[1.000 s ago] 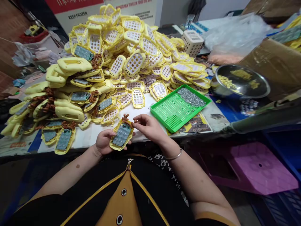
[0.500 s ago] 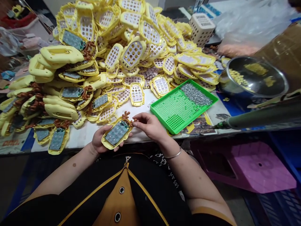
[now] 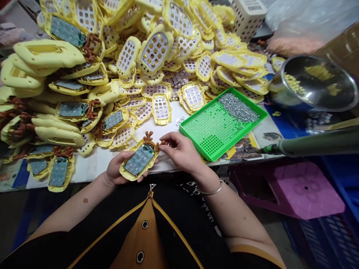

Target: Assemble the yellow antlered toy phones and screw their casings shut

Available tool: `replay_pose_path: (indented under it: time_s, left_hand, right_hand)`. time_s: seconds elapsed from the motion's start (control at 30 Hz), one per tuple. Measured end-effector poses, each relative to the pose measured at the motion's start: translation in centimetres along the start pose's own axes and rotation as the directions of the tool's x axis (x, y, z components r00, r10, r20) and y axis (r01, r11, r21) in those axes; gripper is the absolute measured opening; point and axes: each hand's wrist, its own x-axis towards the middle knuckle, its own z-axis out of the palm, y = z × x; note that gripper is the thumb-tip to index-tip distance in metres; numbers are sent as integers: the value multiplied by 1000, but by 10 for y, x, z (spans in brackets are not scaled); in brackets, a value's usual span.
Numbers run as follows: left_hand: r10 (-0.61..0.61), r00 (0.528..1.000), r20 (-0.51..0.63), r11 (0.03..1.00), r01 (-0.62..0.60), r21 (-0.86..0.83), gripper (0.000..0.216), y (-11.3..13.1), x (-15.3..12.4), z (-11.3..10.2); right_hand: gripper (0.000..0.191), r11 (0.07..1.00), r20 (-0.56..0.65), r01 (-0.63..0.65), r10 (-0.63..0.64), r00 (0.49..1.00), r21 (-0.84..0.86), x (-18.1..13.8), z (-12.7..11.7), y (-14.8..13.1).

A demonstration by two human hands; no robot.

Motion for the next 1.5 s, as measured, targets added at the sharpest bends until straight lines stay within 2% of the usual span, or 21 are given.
replay_pose_path:
  time_s: [0.2,0.33,0.43,0.6,0.67,0.73,0.83,0.87,0.9,1.03,1.13,1.2,1.23,1.3,1.37,1.4,1.43,1.5]
  left_hand:
    - [-13,999,45,1000,14,-11,44,1,-2,-4]
    - [-17,997,71,1000,16,12,42,-2,-3,-7]
    - [-12,998,64,999,9,47,43,-3,-2,-8]
    - [-14,998,61,996,9,87,40,-4,-1,-7]
    - [-27,999,42,994,22,106,38,-5,0,-6]
    - [-53,998,17,989,51,139,38,-5,-1,-4]
    - [-73,997,-5,982,73,176,39,-4,-2,-3]
    - [-72,997,-3,980,71,184,39,-4,-3,-3]
    - [-70,998,0,979,68,194,40,-3,-3,-3]
    - [-73,997,19,975,68,211,45,-4,-2,-4]
    - [-80,996,48,978,70,195,46,-4,-2,-5]
    - [-90,994,58,978,78,193,44,-4,-2,-5]
    - [-89,994,59,980,77,186,43,-3,-2,-5]
    - [-84,994,64,985,73,159,40,-2,-2,-5]
    - [-76,994,74,990,66,126,39,-2,-2,-5]
    - [-78,994,79,991,69,118,40,-2,-2,-5]
    - [-87,992,88,990,76,115,40,-2,-2,-5]
    - [-105,989,105,990,93,108,45,-3,-1,-7]
  right_hand:
    - [35,965,140,-125,94,986,229,1,2,5]
    - [42,973,214,-79,31,976,219,0,-6,-8]
    - [55,976,198,-18,-25,980,217,4,-6,-21]
    - [37,974,244,-122,74,967,190,16,11,-20]
    - [38,966,200,-147,105,974,210,17,18,-17]
    - [35,985,104,-88,72,992,151,13,22,-19]
    - [22,981,-52,149,-156,986,-127,5,25,-27]
    - [19,961,-72,197,-215,974,-193,4,25,-29]
    - [18,958,-64,205,-221,973,-200,4,25,-30]
    - [31,998,87,-22,17,996,60,11,20,-20]
    - [35,996,98,-43,36,995,78,14,19,-13]
    - [31,998,41,47,-46,998,-30,11,22,-14]
    - [26,984,-8,129,-131,991,-122,8,24,-15]
    - [19,888,-66,323,-363,930,-326,3,28,-19]
    - [18,807,-62,424,-489,870,-412,0,31,-20]
    - [18,829,-60,414,-468,882,-376,0,30,-20]
    - [20,889,-52,359,-388,920,-284,1,29,-20]
    - [24,993,18,118,-118,993,4,4,26,-18]
